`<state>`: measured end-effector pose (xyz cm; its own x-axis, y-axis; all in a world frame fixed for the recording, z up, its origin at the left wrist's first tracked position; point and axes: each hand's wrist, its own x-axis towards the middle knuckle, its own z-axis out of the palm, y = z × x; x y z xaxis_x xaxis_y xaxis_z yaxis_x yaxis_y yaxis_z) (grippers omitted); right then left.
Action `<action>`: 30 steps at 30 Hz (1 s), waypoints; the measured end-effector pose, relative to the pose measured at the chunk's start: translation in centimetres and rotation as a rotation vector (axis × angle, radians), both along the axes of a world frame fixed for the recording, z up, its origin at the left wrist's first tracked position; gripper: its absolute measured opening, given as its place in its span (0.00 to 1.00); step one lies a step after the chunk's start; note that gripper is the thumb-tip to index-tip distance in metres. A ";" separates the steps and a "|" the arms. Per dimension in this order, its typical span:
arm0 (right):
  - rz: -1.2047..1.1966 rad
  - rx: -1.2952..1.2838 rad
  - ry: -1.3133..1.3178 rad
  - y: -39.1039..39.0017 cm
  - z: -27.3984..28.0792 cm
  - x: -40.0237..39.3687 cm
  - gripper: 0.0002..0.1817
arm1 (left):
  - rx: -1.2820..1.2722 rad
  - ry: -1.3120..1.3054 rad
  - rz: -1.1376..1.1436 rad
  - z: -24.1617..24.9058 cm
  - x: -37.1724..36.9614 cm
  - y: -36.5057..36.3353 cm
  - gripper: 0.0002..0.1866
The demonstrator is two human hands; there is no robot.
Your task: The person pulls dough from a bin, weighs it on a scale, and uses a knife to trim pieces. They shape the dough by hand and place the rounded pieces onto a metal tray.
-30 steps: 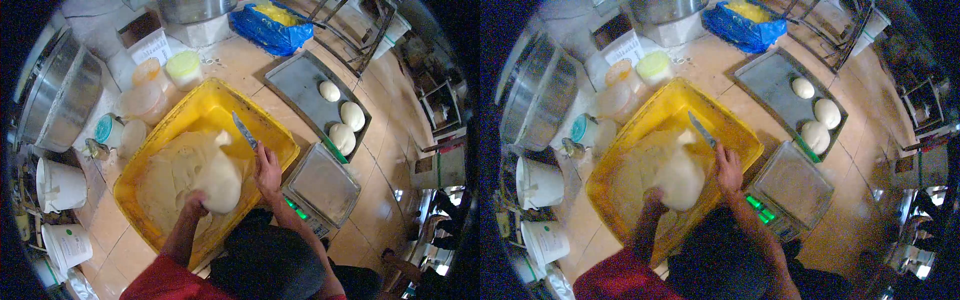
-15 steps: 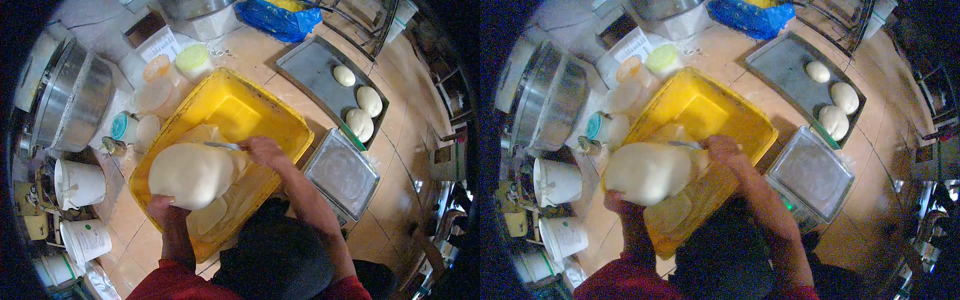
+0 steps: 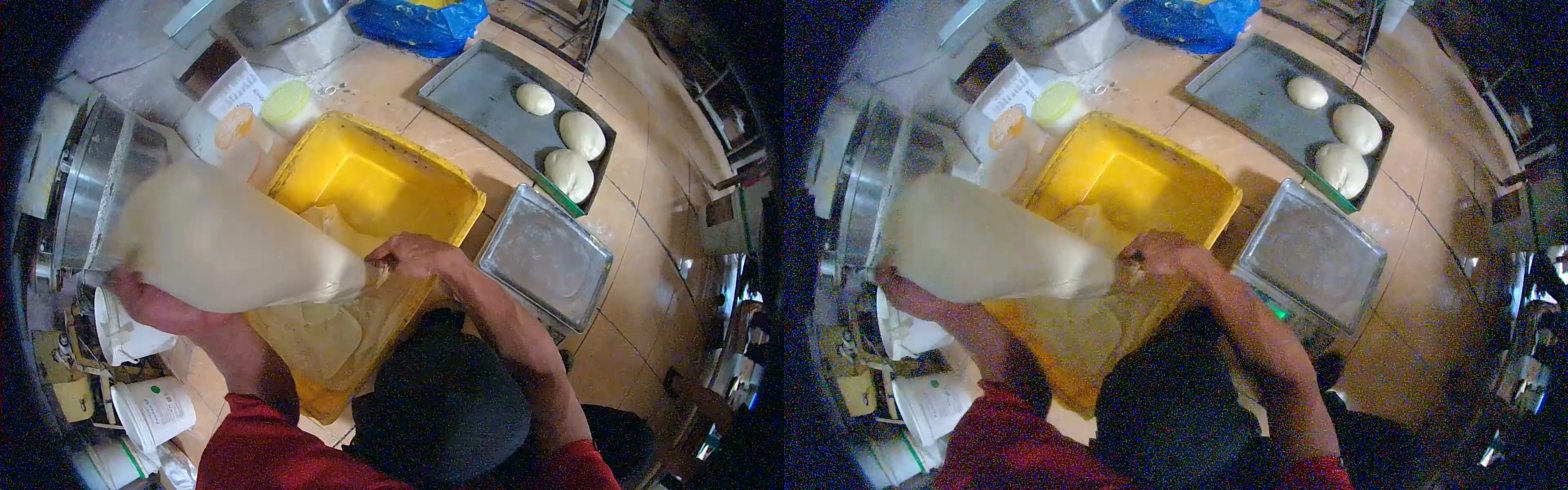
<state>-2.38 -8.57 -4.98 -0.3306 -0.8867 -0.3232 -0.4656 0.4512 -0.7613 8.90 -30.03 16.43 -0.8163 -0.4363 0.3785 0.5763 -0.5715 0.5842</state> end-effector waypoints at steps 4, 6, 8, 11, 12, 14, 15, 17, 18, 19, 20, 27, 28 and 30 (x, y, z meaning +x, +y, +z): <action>0.038 -0.236 -0.041 1.1 1.1 1.0 0.13 | -0.101 0.098 -0.172 5.5 -2.8 0.5 0.28; 0.067 -0.165 -0.028 2.2 2.9 0.6 0.12 | -0.159 0.128 -0.265 8.1 -4.2 0.9 0.30; 0.353 0.201 0.025 5.0 4.6 0.2 0.12 | -0.213 0.142 -0.364 10.6 -5.8 1.9 0.31; 0.209 -0.019 -0.223 11.6 4.5 1.6 0.15 | -0.293 0.129 -0.535 13.6 -8.6 4.9 0.33; 0.001 -0.131 -0.284 14.2 3.9 2.0 0.16 | -0.312 0.121 -0.597 14.2 -9.4 6.3 0.34; -0.286 -0.089 -0.089 19.5 2.0 2.7 0.16 | -0.365 0.097 -0.709 15.4 -11.0 9.3 0.35; -0.539 -0.056 0.105 21.5 2.1 3.2 0.17 | -0.392 0.087 -0.768 15.7 -11.7 11.4 0.36; -0.739 -0.142 0.069 25.2 3.3 4.4 0.20 | -0.464 0.062 -0.862 16.4 -12.9 14.9 0.37; -0.906 -0.234 0.023 26.6 4.4 5.1 0.24 | -0.498 0.040 -0.911 16.4 -13.2 16.9 0.38; -0.931 -0.240 0.025 27.8 5.3 5.7 0.24 | -0.516 0.035 -0.890 15.7 -13.4 19.4 0.30; -1.071 -0.297 -0.028 29.0 6.2 6.4 0.24 | -0.534 0.025 -0.868 15.4 -13.4 21.4 0.25; -1.448 -0.504 0.023 36.2 8.8 10.7 0.25 | -1.384 -0.391 -0.697 11.1 -18.4 24.3 0.30; -1.456 -0.510 0.024 36.5 9.2 11.0 0.25 | -1.459 -0.438 -0.689 9.7 -18.0 25.7 0.32; -1.636 -0.543 -0.023 37.1 10.1 11.4 0.26 | -1.664 -0.463 -0.942 8.2 -15.8 30.7 0.31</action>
